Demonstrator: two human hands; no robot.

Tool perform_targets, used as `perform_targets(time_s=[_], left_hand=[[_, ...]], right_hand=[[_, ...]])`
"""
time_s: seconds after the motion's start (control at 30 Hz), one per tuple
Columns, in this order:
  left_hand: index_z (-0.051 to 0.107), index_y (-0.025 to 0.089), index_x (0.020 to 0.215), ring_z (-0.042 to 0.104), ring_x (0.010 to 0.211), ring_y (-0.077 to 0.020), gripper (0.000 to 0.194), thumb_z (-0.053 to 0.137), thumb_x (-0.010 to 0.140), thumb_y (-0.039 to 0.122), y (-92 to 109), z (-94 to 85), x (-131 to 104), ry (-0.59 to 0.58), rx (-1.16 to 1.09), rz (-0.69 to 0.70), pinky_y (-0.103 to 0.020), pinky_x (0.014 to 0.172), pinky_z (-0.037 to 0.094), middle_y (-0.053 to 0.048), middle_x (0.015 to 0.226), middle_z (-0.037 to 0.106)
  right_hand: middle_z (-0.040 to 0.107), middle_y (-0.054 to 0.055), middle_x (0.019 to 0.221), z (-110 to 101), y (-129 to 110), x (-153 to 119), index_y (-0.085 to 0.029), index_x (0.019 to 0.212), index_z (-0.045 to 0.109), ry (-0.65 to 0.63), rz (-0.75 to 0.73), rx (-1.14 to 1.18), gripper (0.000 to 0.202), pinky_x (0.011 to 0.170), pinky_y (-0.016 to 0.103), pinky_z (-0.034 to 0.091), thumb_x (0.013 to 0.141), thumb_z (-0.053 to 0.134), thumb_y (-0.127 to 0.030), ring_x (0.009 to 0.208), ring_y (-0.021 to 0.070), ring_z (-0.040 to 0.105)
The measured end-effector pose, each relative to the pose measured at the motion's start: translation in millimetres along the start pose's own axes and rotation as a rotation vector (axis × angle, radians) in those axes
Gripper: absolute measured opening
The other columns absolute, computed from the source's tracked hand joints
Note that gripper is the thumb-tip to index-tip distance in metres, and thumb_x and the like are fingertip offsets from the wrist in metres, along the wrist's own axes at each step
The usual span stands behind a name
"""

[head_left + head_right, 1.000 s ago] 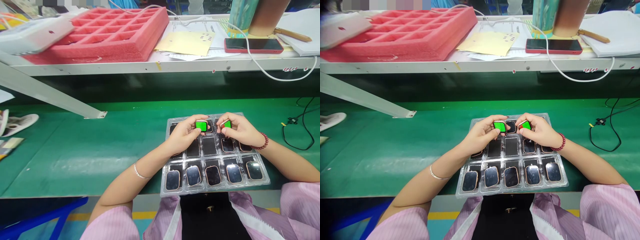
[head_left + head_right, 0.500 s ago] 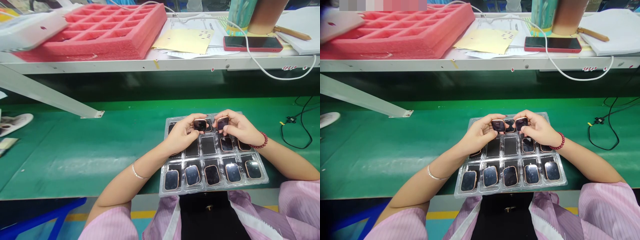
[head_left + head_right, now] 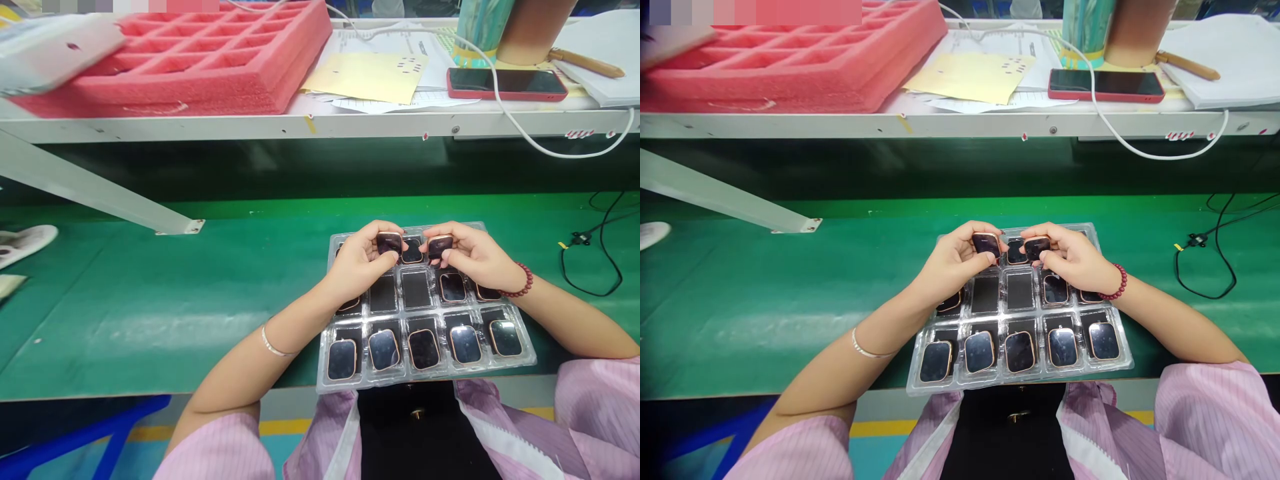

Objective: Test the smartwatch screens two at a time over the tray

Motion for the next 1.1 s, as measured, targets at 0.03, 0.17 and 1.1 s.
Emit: perform_targets(time_s=[0.03, 0.17, 1.1], left_hand=[[0.061, 0.016, 0.104, 0.065, 0.081, -0.0142, 0.033, 0.072, 0.073, 0.015, -1, -0.2, 0, 0.004, 0.01, -0.006, -0.027, 0.076, 0.053, -0.004, 0.093, 0.07], [0.061, 0.017, 0.11, 0.065, 0.087, -0.0149, 0.04, 0.071, 0.072, 0.012, -4, 0.0, 1, -0.001, 0.029, -0.022, -0.026, 0.077, 0.052, -0.004, 0.098, 0.069], [0.054, 0.021, 0.133, 0.073, 0.081, -0.0152, 0.064, 0.083, 0.076, 0.022, -10, -2.3, 4, -0.144, -0.227, -0.116, -0.021, 0.061, 0.053, -0.007, 0.109, 0.072]], right_hand=[[0.071, 0.01, 0.123, 0, 1, 0, -0.02, 0.123, 0.062, 0.004, 0.011, -0.005, 0.031, 0.08, 0.034, 0.065, 0.091, 0.061, -0.018, 0.091, 0.0184, 0.074], [0.071, 0.01, 0.119, -1, 4, 0, -0.022, 0.131, 0.058, -0.001, 0.006, 0.029, 0.042, 0.081, 0.033, 0.064, 0.09, 0.064, -0.015, 0.093, 0.0178, 0.073], [0.075, 0.007, 0.108, -6, 7, 6, -0.021, 0.129, 0.054, -0.077, 0.167, 0.391, 0.055, 0.065, 0.024, 0.063, 0.08, 0.08, -0.019, 0.079, 0.0137, 0.072]])
Point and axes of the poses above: each hand's wrist, its own x-axis towards the middle knuckle, its own z-axis out of the palm, y = z × x, the point moved 3 cm from there along x, towards the middle knuckle
